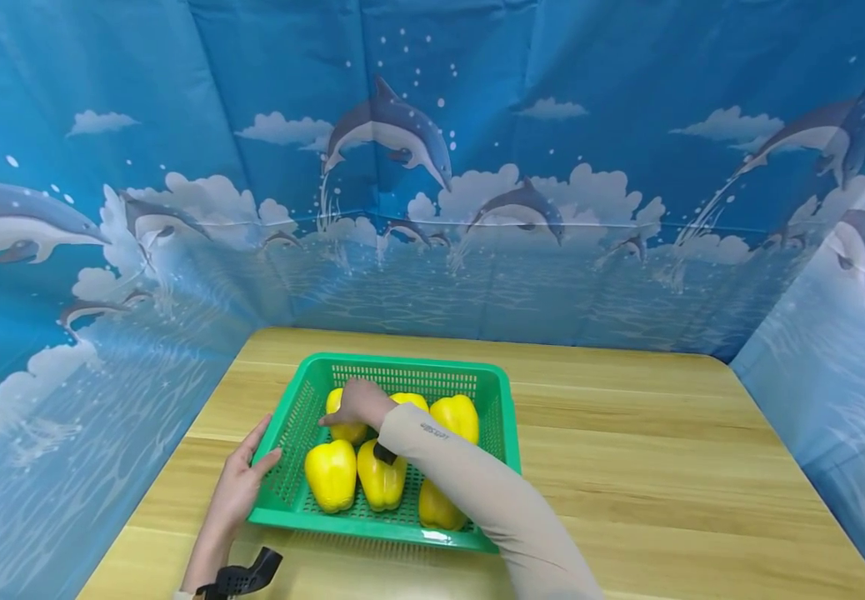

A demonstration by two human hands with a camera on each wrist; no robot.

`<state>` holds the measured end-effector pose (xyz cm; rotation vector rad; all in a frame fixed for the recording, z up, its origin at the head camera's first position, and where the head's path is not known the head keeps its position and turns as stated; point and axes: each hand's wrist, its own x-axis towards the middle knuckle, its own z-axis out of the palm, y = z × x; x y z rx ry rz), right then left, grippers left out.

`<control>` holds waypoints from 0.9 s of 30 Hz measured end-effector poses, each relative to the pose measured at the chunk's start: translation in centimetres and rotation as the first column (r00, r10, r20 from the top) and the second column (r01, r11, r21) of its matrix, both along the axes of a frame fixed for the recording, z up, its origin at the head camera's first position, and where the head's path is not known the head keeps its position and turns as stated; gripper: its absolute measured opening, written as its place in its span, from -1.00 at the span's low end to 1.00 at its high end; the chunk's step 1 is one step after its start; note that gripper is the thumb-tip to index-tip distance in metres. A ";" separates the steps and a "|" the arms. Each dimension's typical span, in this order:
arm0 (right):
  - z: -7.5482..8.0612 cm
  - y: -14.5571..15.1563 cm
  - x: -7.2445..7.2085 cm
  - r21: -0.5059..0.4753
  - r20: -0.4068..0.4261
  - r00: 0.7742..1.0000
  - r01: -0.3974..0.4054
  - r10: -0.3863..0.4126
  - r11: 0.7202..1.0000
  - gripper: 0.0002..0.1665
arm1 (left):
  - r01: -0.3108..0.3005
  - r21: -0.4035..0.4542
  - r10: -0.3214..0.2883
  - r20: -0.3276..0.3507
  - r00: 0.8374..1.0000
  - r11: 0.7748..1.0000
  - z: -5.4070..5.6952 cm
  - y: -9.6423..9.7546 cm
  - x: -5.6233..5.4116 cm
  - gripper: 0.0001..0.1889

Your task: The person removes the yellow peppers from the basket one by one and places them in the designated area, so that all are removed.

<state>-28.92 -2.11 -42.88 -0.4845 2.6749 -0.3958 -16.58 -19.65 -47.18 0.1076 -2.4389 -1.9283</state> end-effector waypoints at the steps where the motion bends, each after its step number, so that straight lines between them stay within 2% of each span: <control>1: -0.1 0.0 -0.1 -0.002 0.002 1.000 -0.004 0.004 1.000 0.10 | -0.001 0.001 0.001 0.002 1.000 1.000 0.0 0.0 0.0 -0.38; 5: -0.4 0.2 -0.5 -0.036 0.023 1.000 -0.008 0.008 0.999 0.10 | -0.001 -0.006 0.002 0.007 1.000 1.000 0.1 0.0 0.1 -0.39; 11: -0.6 0.6 -1.0 -0.118 0.090 0.995 0.048 -0.038 0.992 0.04 | 0.003 -0.020 -0.002 0.008 1.000 1.000 0.3 0.0 0.1 -0.39; 19: -0.5 0.8 -1.0 -0.087 0.079 0.997 -0.008 0.015 0.996 0.11 | 0.008 -0.006 -0.008 0.016 1.000 1.000 0.2 0.0 0.1 -0.39; 27: -0.5 0.6 -0.7 -0.072 0.086 0.996 0.006 0.000 0.997 0.14 | 0.007 0.002 -0.007 0.014 1.000 1.000 0.1 -0.1 0.1 -0.39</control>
